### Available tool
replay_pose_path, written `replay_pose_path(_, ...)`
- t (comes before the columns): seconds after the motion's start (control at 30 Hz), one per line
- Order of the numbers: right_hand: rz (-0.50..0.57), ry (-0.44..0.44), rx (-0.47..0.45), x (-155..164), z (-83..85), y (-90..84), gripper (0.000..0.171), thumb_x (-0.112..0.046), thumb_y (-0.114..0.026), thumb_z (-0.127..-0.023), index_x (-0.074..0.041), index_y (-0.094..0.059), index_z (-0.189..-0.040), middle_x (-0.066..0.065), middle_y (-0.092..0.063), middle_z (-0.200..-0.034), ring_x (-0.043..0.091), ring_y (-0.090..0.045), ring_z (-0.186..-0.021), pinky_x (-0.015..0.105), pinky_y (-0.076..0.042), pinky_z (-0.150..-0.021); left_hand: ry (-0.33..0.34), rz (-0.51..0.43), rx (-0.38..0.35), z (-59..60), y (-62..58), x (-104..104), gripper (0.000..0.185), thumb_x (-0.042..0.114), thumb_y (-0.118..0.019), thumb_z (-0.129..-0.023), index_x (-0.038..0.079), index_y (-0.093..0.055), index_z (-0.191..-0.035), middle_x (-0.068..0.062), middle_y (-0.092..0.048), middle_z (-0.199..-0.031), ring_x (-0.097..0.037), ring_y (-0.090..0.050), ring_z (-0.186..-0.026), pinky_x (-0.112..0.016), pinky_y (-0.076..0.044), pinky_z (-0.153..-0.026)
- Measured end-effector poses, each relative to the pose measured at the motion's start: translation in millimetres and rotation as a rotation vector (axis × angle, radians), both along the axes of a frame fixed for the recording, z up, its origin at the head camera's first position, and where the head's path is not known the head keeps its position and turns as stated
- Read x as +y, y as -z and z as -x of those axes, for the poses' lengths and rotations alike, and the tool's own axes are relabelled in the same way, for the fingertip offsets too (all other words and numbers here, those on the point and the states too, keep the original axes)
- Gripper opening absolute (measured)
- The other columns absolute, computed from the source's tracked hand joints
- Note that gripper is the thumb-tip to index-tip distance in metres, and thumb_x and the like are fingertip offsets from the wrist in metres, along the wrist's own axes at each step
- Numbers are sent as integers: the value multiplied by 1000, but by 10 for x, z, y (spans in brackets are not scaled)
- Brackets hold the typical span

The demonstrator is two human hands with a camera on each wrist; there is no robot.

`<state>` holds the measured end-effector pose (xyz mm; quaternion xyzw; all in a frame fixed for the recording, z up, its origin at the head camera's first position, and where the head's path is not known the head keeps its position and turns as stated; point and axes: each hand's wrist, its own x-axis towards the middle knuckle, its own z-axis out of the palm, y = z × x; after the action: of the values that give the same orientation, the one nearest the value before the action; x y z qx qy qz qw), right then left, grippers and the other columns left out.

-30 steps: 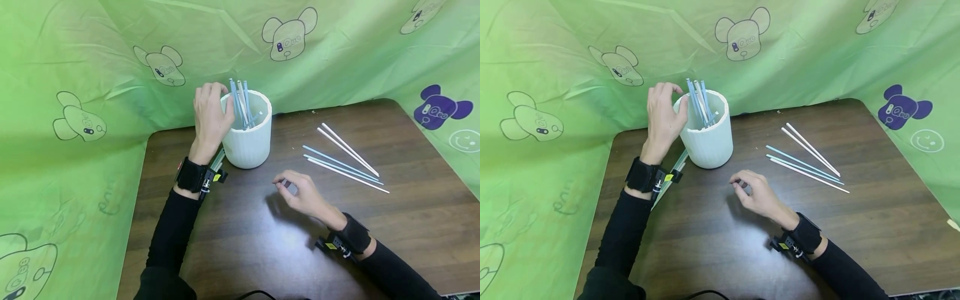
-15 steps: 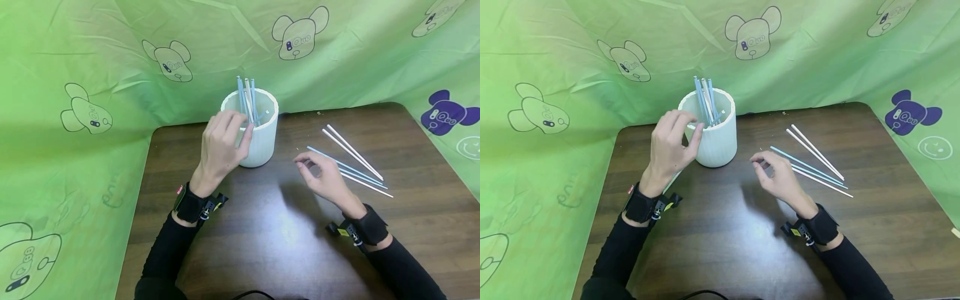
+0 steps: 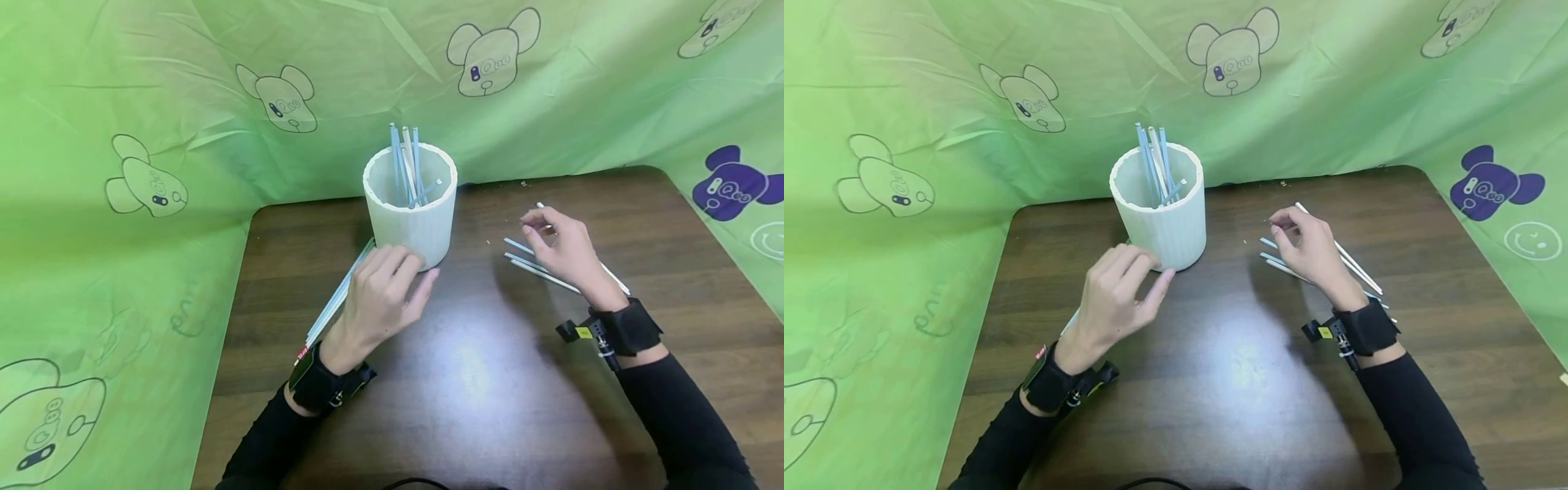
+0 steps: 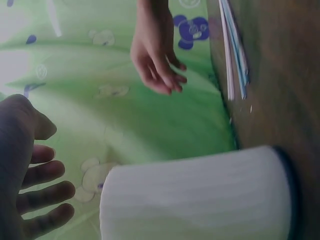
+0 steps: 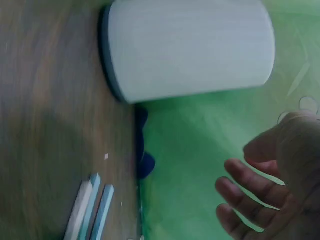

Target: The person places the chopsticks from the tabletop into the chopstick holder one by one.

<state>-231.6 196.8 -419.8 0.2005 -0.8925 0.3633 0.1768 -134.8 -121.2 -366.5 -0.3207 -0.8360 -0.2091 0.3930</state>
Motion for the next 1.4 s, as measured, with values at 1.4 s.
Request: replay_pose_path(1.4,-424,39,-80,230,464,328,8,-9,-57,-96,-4,-55,-101,17,-62,-80,38,-59,-75,55,-45,-66,172,30,-87,-467,343,214,9,13,-63,-91,12,-65,-82,3,-62,-82,-10,-53,-67,-19,-41,-58)
